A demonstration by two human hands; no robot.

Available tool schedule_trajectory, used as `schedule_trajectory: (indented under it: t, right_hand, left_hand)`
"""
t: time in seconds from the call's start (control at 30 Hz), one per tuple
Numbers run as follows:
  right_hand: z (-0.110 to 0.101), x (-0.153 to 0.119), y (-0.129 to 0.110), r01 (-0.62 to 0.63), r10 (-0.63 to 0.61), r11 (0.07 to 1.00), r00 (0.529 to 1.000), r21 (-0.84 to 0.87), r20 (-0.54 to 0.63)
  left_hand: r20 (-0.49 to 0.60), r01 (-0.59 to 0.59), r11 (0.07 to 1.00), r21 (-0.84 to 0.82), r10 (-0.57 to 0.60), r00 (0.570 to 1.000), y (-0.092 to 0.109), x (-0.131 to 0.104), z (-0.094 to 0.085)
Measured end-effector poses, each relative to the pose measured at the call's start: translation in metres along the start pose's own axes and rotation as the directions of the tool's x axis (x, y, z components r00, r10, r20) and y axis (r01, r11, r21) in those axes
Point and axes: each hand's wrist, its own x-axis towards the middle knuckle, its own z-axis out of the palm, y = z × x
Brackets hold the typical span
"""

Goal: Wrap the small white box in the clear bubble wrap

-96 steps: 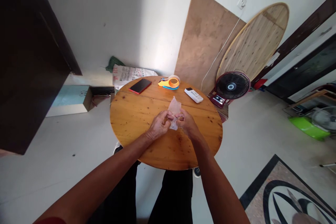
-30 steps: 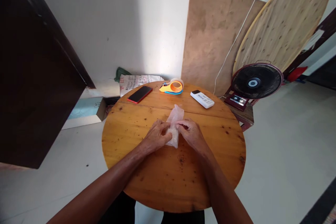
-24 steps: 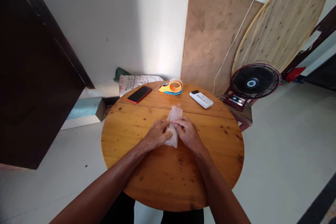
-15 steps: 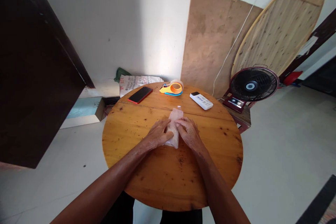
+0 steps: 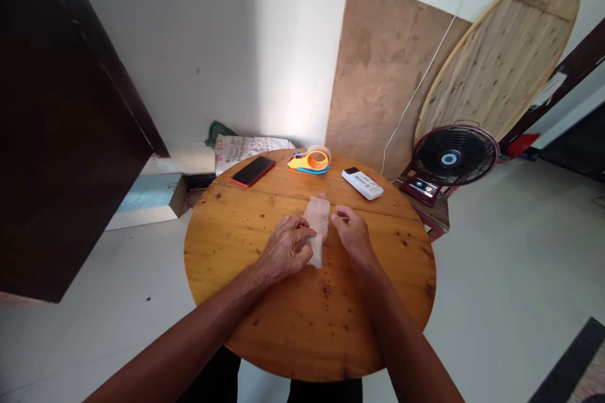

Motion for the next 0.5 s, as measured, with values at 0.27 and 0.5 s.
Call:
schedule_trajectory:
  t: [0.27,0.5]
  right_hand:
    - [0.009,0.025,-0.017,-0.284,0.259,0.954,0.94,0.093,0.222]
    - [0.024,0.028,-0.003,-0.21,0.155,0.951,0.959,0.228,0.239]
  left_hand:
    - [-0.014,-0.013,1.0,-0.017,0.013,1.0,0.001,0.0,0.0]
    - [0.015,0.0,1.0,-0.009,0.001,1.0,0.003,0.001,-0.002]
